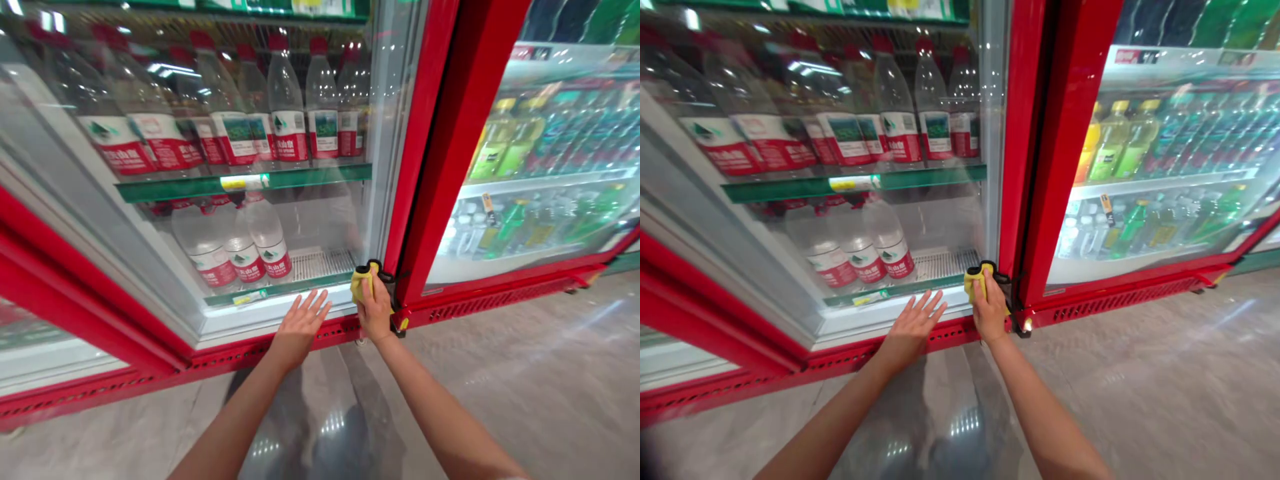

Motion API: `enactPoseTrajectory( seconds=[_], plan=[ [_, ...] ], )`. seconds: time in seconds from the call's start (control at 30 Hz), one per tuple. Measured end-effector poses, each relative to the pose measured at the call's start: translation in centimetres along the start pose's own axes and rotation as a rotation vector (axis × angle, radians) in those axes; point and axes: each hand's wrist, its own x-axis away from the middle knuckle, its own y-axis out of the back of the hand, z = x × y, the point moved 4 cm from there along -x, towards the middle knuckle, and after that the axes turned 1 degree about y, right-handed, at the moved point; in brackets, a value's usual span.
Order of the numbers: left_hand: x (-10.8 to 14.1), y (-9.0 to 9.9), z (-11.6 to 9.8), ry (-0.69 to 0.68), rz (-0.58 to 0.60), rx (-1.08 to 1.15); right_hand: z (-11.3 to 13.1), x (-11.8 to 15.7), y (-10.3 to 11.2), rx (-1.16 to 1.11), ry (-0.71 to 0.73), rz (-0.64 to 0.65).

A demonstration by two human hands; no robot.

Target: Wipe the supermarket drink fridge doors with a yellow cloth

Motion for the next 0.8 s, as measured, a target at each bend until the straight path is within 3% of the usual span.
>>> enactPoseTrajectory(
  seconds=[0.13, 0.33, 0.43, 0.5, 0.63, 0.7, 0.8],
  plan=[
    [-0.9, 0.3, 1.1, -0.102, -0.014, -0.046, 1.3, 0.0, -0.7, -0.003, 0.134, 0.147],
    [0.9, 0.3, 4.0, -0.216, 0.019, -0.048, -2.6, -0.3, 0.5, -0.016, 0.407, 0.571],
    [1.0, 0.0, 4.4, -0.239, 0.065, -0.015, -2.7, -0.9, 1.4, -0.025, 0.428, 0.666],
    [0.9, -0.2, 4.1, -0.211, 0.054, -0.006, -1.2, -0.9, 1.3, 0.028, 0.306, 0.606],
    [0.8, -0.6, 3.0, -0.109, -0.040, -0.005, 2.5, -0.3, -1.2, 0.162, -0.241, 0.326],
    [0.9, -0.7, 2.6, -0.056, -0.083, 0.005, 3.6, -0.1, -2.7, 0.058, -0.528, 0.178],
    [1.0, -0.5, 2.3, -0.026, -0.105, 0.016, 3.1, 0.2, -4.0, -0.180, -0.970, -0.148]
  ],
)
